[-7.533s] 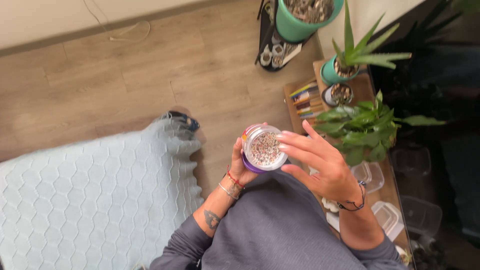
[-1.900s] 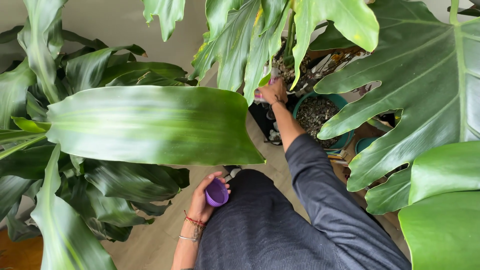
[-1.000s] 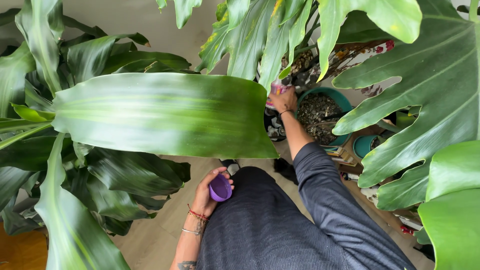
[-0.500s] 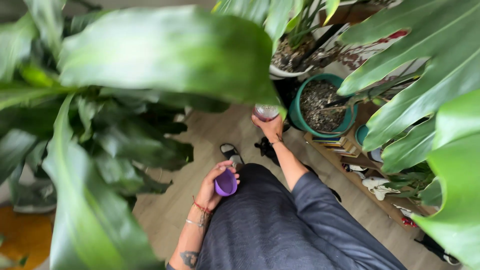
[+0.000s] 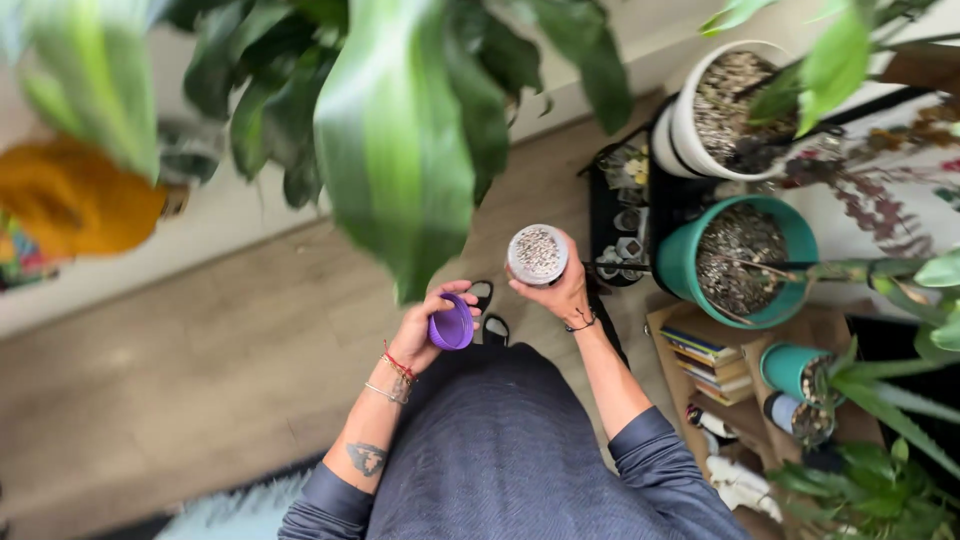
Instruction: The recorder applies fertilizer to the soil of several potted plants and then wipes the leaves of a larger plant with a yellow cloth.
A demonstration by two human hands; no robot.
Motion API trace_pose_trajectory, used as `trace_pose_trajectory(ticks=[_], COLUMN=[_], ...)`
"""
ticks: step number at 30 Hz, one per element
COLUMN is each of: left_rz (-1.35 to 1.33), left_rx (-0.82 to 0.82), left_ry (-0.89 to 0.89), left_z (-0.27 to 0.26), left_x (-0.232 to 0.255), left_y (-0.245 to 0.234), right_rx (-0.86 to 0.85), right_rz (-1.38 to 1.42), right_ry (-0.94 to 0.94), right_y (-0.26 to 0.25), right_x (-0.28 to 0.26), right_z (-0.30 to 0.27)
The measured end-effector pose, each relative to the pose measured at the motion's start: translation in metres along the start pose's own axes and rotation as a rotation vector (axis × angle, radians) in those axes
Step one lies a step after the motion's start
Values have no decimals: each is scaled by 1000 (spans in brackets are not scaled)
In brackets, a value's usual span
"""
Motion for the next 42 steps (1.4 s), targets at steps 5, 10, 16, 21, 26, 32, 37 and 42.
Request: trace_pose_trajectory(ticks=[5, 10, 16, 21, 26, 32, 37, 42], left_rz=[-28, -73, -91, -147, -170, -113, -314, -487], left_rx=[32, -260, -424, -541, -529, -306, -271, -199], left_ry=[93, 153, 78, 129, 51, -102, -116, -30], left_z=[-72, -148, -197, -221, -237, -205, -169, -149], left_x=[-25, -18, -6, 51, 136, 206, 212, 184], left_y=[-23, -35, -92, -152, -274, -464, -555, -602], right_rx=[-145, -364, -558, -483, -457, -432, -173, 84], right_rz=[-38, 71, 46, 12, 49, 17, -40, -210], right_ry=[-54, -156, -358, -592, -558, -118, 121, 106], right_y=[30, 46, 69, 163, 307, 531, 647, 664], right_x=[-18, -120, -331, -384, -394, -273, -84, 54], right_z=[-61, -118, -191, -216, -191, -90, 35, 150])
Point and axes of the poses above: each hand's wrist, its own z-axis towards the middle knuckle, its own y-axis out of the palm, x = y × z, the point moved 8 cm from there along z, towards the middle knuckle, and after that the axes turned 12 degrees about y, right-handed, at the moved point
